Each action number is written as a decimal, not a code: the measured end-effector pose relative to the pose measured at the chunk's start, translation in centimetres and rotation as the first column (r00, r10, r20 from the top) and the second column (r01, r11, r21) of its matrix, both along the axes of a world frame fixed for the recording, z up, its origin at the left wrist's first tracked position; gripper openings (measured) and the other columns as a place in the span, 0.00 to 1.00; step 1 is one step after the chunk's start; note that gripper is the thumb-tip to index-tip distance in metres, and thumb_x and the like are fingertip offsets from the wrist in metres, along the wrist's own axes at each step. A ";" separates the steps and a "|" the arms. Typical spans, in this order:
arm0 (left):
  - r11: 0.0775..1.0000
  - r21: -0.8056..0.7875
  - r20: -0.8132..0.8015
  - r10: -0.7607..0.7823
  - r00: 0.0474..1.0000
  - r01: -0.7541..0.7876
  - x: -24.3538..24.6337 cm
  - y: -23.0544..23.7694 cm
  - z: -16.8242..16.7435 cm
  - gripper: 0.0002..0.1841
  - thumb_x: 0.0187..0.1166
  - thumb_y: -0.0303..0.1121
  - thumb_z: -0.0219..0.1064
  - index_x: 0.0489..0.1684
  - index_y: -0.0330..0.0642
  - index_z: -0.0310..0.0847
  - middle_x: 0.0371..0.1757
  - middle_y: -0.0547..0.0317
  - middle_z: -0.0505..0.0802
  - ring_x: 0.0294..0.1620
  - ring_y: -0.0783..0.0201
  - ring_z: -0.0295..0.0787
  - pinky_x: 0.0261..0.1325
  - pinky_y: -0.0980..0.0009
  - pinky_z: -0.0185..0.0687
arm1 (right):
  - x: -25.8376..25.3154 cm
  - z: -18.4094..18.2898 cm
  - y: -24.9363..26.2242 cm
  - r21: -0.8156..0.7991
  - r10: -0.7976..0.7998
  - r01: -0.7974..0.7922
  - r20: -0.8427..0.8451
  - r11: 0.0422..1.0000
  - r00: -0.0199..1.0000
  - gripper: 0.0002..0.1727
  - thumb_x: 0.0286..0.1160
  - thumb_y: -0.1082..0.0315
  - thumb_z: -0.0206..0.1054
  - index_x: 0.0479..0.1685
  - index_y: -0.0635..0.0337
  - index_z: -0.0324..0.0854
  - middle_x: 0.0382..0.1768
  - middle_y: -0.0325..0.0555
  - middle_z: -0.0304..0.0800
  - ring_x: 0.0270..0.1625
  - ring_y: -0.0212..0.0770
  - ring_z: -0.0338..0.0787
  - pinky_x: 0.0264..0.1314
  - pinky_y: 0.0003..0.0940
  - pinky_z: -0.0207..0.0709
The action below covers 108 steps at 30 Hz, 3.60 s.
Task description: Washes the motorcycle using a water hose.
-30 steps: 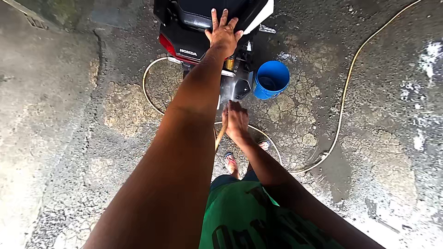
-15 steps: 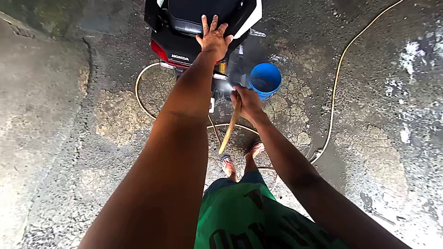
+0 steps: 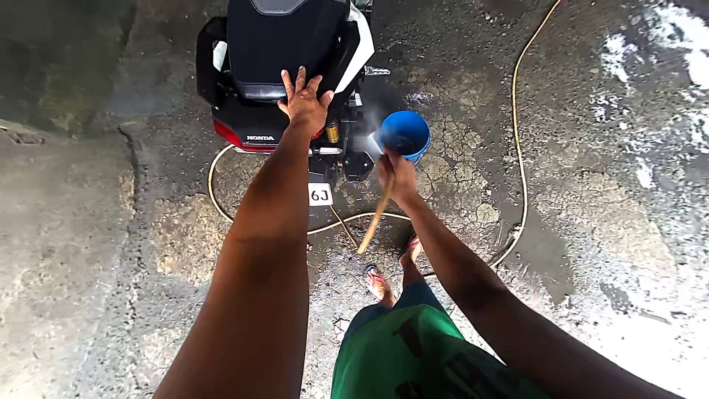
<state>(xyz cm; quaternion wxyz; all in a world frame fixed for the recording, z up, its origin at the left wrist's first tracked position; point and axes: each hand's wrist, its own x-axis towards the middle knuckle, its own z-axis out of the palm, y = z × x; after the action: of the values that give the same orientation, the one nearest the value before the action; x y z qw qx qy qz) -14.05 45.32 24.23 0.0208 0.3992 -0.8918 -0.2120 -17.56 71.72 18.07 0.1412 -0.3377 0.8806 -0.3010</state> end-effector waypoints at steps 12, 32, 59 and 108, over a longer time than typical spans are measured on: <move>0.999 -0.034 0.005 -0.003 1.000 0.003 0.1 0.2 -0.4 0.30 0.89 0.60 0.51 0.90 0.66 0.64 0.99 0.68 0.49 0.99 0.45 0.23 0.83 0.22 0.37 | 1.6 -2.7 8.9 -0.324 -0.064 0.110 0.150 0.940 0.987 0.25 0.91 0.54 0.49 0.77 0.49 0.80 0.39 0.51 0.93 0.33 0.46 0.91 0.34 0.53 0.83; 0.997 -0.075 0.005 0.003 1.000 -0.002 0.1 0.0 -0.6 0.30 0.88 0.60 0.52 0.88 0.66 0.67 0.98 0.68 0.53 0.99 0.44 0.27 0.81 0.21 0.40 | -17.8 -3.2 4.2 -0.250 -0.185 0.258 0.279 0.933 0.942 0.22 0.89 0.58 0.51 0.52 0.59 0.91 0.46 0.53 0.94 0.52 0.47 0.92 0.61 0.53 0.81; 0.998 -0.064 -0.019 0.012 1.000 -0.013 -0.1 0.3 -0.4 0.31 0.87 0.61 0.55 0.87 0.63 0.68 0.97 0.65 0.55 0.99 0.44 0.29 0.82 0.21 0.38 | -3.3 -6.0 15.4 -0.195 -0.022 0.114 0.419 0.974 0.908 0.21 0.91 0.59 0.51 0.67 0.59 0.84 0.38 0.51 0.91 0.36 0.45 0.89 0.43 0.50 0.84; 0.801 0.596 -0.470 0.279 0.837 0.067 22.6 35.0 -6.5 0.37 0.89 0.61 0.35 0.20 0.45 0.78 0.16 0.69 0.75 0.20 0.71 0.74 0.30 0.66 0.75 | -3.5 13.8 -4.6 0.099 0.225 -0.241 0.156 0.965 0.962 0.39 0.88 0.35 0.45 0.54 0.66 0.84 0.57 0.58 0.87 0.55 0.49 0.89 0.62 0.52 0.80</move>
<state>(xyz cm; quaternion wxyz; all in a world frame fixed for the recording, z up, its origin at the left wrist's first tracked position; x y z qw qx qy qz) 8.52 80.33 17.69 0.1562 0.3616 -0.7137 -0.5791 -21.03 67.08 31.88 0.2581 -0.4078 0.8383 -0.2536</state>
